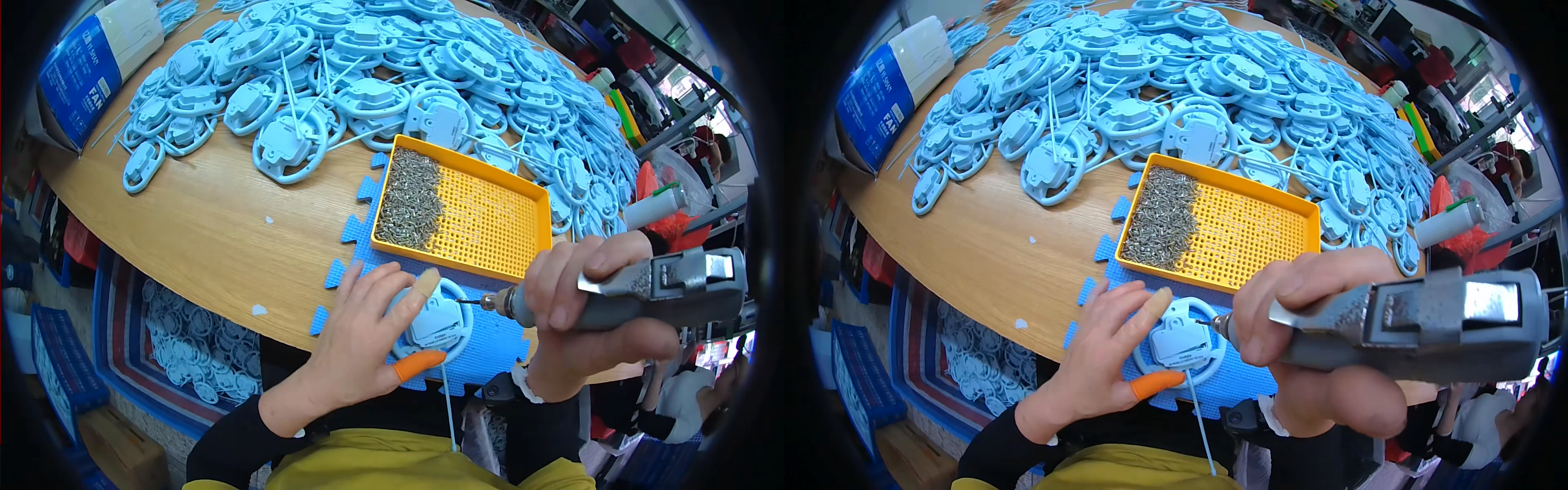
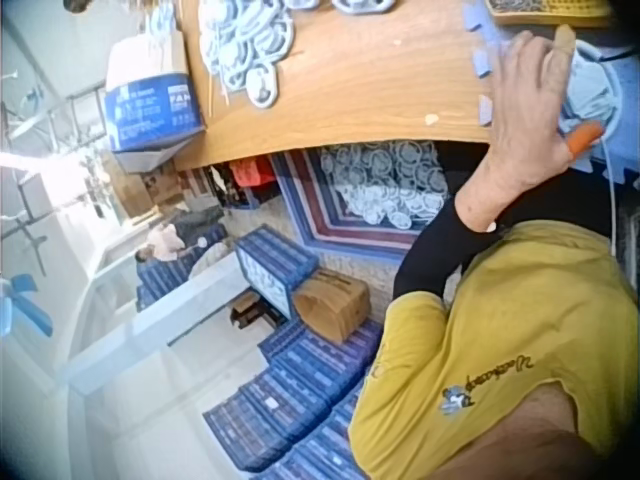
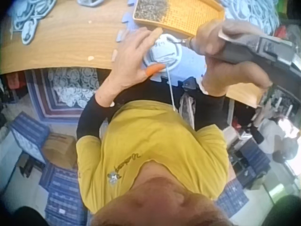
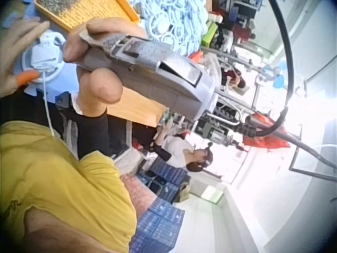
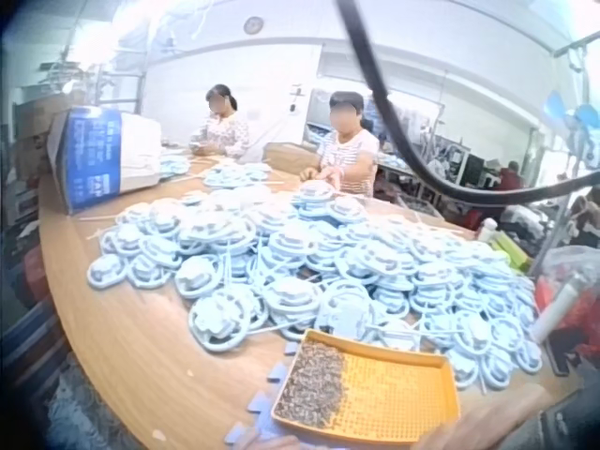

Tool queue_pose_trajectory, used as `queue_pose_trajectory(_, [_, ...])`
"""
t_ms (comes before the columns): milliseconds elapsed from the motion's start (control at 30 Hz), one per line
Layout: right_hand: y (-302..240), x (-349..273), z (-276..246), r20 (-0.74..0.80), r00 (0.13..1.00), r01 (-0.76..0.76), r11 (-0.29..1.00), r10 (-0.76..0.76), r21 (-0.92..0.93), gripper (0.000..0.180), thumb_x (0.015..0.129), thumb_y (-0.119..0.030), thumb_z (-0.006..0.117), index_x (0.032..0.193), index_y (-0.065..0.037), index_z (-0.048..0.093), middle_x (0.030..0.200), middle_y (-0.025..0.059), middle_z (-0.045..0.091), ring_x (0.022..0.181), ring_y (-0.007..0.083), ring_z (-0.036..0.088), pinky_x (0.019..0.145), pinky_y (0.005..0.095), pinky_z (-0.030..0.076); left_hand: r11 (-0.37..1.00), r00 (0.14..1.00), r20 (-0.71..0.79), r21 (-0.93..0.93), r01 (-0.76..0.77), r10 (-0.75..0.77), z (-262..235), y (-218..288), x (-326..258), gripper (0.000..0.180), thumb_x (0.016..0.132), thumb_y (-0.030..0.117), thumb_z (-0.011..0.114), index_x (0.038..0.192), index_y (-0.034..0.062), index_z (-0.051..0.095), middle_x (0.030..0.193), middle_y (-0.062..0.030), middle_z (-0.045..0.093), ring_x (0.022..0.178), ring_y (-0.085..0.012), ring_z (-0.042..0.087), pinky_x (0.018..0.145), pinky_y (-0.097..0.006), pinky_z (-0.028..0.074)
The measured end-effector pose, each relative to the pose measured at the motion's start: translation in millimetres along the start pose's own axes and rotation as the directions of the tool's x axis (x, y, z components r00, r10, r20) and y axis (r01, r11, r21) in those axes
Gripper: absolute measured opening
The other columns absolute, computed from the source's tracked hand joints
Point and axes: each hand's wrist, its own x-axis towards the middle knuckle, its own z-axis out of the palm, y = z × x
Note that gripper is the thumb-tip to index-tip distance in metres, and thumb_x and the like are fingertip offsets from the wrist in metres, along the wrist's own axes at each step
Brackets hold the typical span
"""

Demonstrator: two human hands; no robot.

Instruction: The recorder uses a pneumatic screwdriver to fasten screws onto light blue plastic fan or motor housings at a shared assembly table.

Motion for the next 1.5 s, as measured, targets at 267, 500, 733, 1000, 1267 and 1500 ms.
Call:
queue_pose_trajectory(267, [-9, 0, -21, 0.104, 0.994, 0.002, 0.986, -0.019, 0.165, 0.083, 0.07, -0.073, 0.06, 0.102, 0.002, 0.045, 0.061, 0.0074, 0.052, 0.049, 0.0182, 0.05, 0.045, 0.029, 0.041, 0.953, 0.971, -0.127, 0.252, -0.166, 0.203, 35, 2, -16, 0.052, 0.076, 0.021, 0.075, 0.123, 0.0073, 0.056, 0.114, -0.0099, 0.06, 0.109, -0.0328, 0.054, 0.099, -0.052, 0.037])
queue_pose_trajectory(500, [-6, -7, -27, -0.001, 0.999, 0.036, 0.988, -0.036, 0.152, 0.086, 0.066, -0.081, 0.054, 0.095, 0.0, 0.046, 0.055, 0.0046, 0.047, 0.042, 0.0152, 0.045, 0.04, 0.0276, 0.037, 0.854, 0.966, 0.032, 0.461, -0.242, 0.256, 18, 10, -11, 0.041, 0.077, 0.018, 0.073, 0.114, 0.0067, 0.061, 0.118, -0.011, 0.057, 0.11, -0.0344, 0.053, 0.096, -0.051, 0.041])
queue_pose_trajectory(733, [-8, -12, -37, -0.004, 0.998, 0.055, 0.985, -0.055, 0.165, 0.086, 0.066, -0.08, 0.054, 0.096, 0.0, 0.046, 0.057, 0.0055, 0.051, 0.044, 0.0153, 0.047, 0.042, 0.0274, 0.039, 0.859, 0.896, 0.327, 0.315, -0.404, 0.302, -12, 1, 17, 0.039, 0.074, 0.015, 0.073, 0.112, 0.0128, 0.063, 0.123, -0.0101, 0.054, 0.11, -0.0333, 0.053, 0.095, -0.048, 0.044])
queue_pose_trajectory(1000, [-5, -15, -43, 0.075, 0.997, 0.012, 0.966, -0.032, 0.259, 0.076, 0.079, -0.07, 0.057, 0.101, 0.002, 0.043, 0.064, 0.0073, 0.054, 0.051, 0.0177, 0.051, 0.046, 0.0284, 0.041, 0.929, 0.938, 0.191, 0.18, -0.324, 0.29, -10, 8, 19, 0.038, 0.076, 0.017, 0.074, 0.111, 0.0102, 0.063, 0.114, -0.0108, 0.06, 0.107, -0.0327, 0.056, 0.091, -0.047, 0.047])
queue_pose_trajectory(1267, [-9, -16, -8, -0.04, 0.999, 0.021, 0.99, -0.015, 0.14, 0.073, 0.075, -0.074, 0.052, 0.09, -0.003, 0.046, 0.055, 0.0019, 0.049, 0.04, 0.0118, 0.045, 0.036, 0.025, 0.036, 0.88, 0.963, 0.153, 0.392, -0.267, 0.223, 26, 26, -24, 0.05, 0.075, 0.018, 0.074, 0.12, 0.003, 0.058, 0.117, -0.0168, 0.057, 0.112, -0.0351, 0.055, 0.094, -0.048, 0.045])
queue_pose_trajectory(1500, [-8, -18, 12, -0.108, 0.993, -0.042, 0.996, 0.051, 0.081, 0.074, 0.077, -0.078, 0.043, 0.092, -0.005, 0.046, 0.051, -0.0007, 0.044, 0.037, 0.01, 0.04, 0.035, 0.0237, 0.033, 0.99, 0.986, -0.135, 0.109, -0.087, 0.102, 13, 13, -17, 0.051, 0.071, 0.019, 0.078, 0.117, 0.0062, 0.06, 0.112, -0.0123, 0.056, 0.109, -0.0329, 0.053, 0.099, -0.051, 0.036])
